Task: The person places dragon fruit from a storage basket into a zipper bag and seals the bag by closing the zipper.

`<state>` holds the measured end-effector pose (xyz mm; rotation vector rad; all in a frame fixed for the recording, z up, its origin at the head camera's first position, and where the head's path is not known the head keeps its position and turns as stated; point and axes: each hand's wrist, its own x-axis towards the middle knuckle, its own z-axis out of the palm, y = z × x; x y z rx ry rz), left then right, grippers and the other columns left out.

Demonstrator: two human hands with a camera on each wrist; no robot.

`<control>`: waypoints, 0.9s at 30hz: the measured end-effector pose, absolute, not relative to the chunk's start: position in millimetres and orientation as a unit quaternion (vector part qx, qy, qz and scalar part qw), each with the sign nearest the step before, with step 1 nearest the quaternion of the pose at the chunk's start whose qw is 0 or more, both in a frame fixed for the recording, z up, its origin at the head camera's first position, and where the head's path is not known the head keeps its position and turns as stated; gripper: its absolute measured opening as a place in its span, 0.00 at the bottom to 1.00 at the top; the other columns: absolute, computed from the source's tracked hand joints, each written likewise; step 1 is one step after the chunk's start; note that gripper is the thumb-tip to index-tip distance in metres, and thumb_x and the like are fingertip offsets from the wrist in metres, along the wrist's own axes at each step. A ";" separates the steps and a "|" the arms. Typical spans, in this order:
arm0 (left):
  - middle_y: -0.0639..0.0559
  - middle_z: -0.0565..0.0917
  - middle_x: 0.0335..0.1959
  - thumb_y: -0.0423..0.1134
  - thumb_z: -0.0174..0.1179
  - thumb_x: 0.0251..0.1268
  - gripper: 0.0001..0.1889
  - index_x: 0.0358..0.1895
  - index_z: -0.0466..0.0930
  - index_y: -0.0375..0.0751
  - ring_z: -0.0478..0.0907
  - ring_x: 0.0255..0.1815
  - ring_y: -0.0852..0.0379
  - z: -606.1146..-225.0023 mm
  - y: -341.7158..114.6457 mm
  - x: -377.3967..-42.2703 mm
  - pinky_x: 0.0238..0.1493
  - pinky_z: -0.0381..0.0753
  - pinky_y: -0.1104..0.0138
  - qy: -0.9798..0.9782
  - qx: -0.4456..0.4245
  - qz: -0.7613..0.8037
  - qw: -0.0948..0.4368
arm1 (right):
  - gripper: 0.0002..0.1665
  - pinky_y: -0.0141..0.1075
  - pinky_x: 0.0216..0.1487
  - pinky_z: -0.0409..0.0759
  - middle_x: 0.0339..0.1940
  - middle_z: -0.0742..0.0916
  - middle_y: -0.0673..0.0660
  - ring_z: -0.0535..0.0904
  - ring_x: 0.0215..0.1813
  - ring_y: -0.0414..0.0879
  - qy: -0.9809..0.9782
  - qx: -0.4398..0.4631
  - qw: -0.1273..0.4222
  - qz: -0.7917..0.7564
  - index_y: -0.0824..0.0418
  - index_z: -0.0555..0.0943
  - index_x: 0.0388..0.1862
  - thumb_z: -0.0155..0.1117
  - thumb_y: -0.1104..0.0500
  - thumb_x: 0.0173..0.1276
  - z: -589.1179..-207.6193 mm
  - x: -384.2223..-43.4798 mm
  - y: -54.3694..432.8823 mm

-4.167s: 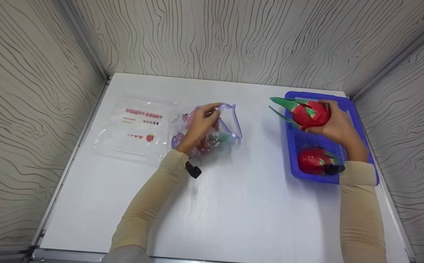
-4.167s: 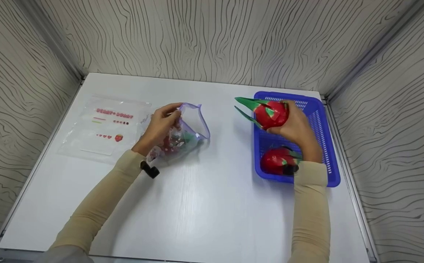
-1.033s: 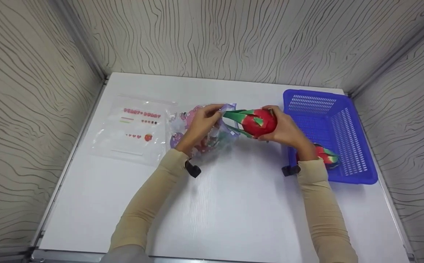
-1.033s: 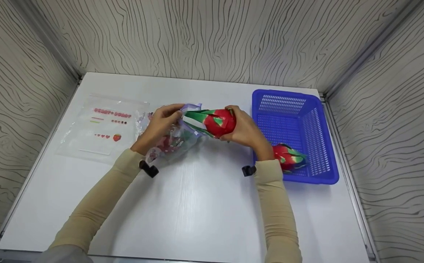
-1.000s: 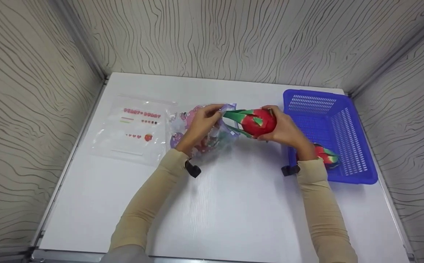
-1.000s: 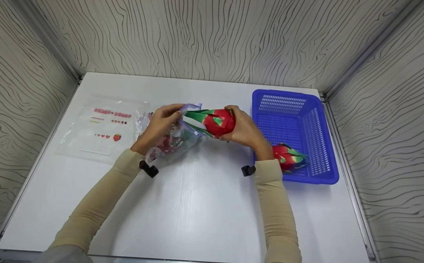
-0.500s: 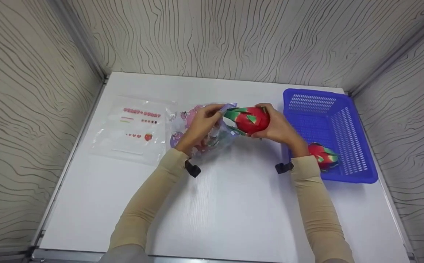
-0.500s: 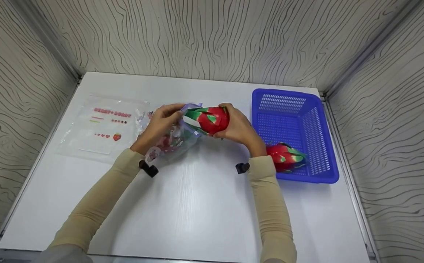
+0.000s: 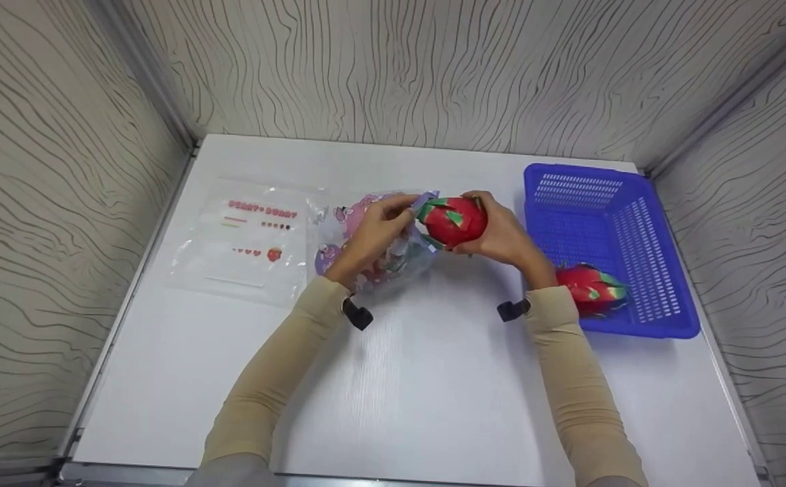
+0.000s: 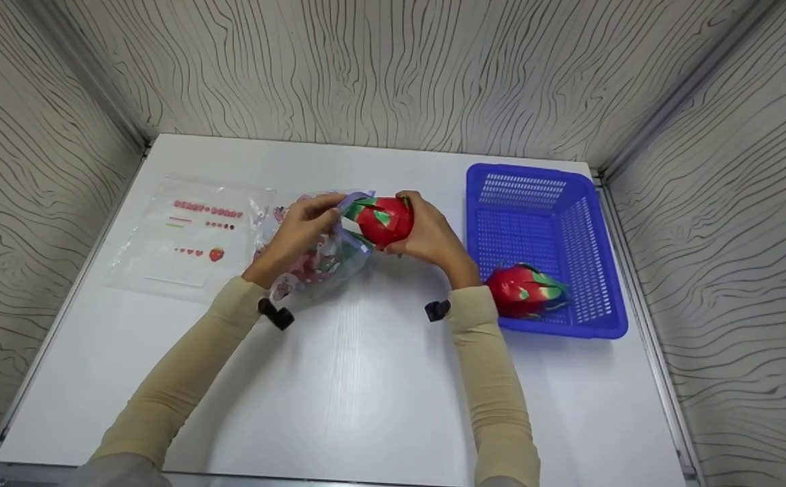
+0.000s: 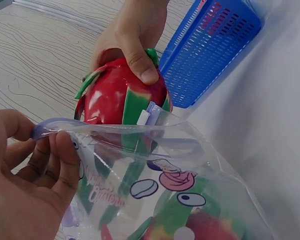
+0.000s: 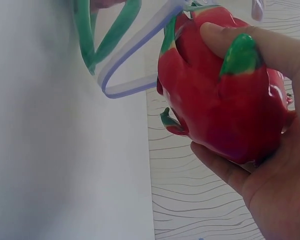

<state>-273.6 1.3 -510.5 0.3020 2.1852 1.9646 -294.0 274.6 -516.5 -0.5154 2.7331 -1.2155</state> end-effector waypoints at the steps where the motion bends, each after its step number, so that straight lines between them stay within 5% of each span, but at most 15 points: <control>1: 0.51 0.83 0.60 0.42 0.56 0.82 0.19 0.70 0.82 0.52 0.79 0.49 0.55 -511.0 1.5 -273.7 0.51 0.84 0.69 0.735 0.105 0.663 0.095 | 0.62 0.60 0.76 0.76 0.75 0.77 0.62 0.74 0.75 0.61 0.898 -0.171 0.051 -0.402 0.56 0.64 0.79 0.91 0.51 0.48 -517.3 -294.1 273.6; 10: 0.51 0.82 0.64 0.45 0.57 0.80 0.21 0.72 0.81 0.53 0.79 0.53 0.55 -511.7 3.7 -272.0 0.56 0.85 0.67 0.735 0.109 0.661 0.108 | 0.62 0.59 0.77 0.75 0.75 0.78 0.63 0.76 0.74 0.61 0.898 -0.164 0.038 -0.407 0.59 0.64 0.78 0.90 0.53 0.48 -521.2 -297.0 267.1; 27: 0.52 0.75 0.77 0.42 0.57 0.81 0.25 0.77 0.75 0.55 0.74 0.75 0.49 -514.0 9.2 -268.0 0.77 0.77 0.55 0.742 0.126 0.643 0.142 | 0.63 0.58 0.77 0.76 0.75 0.78 0.64 0.76 0.74 0.61 0.897 -0.117 0.063 -0.422 0.59 0.63 0.79 0.89 0.50 0.49 -525.5 -301.0 262.1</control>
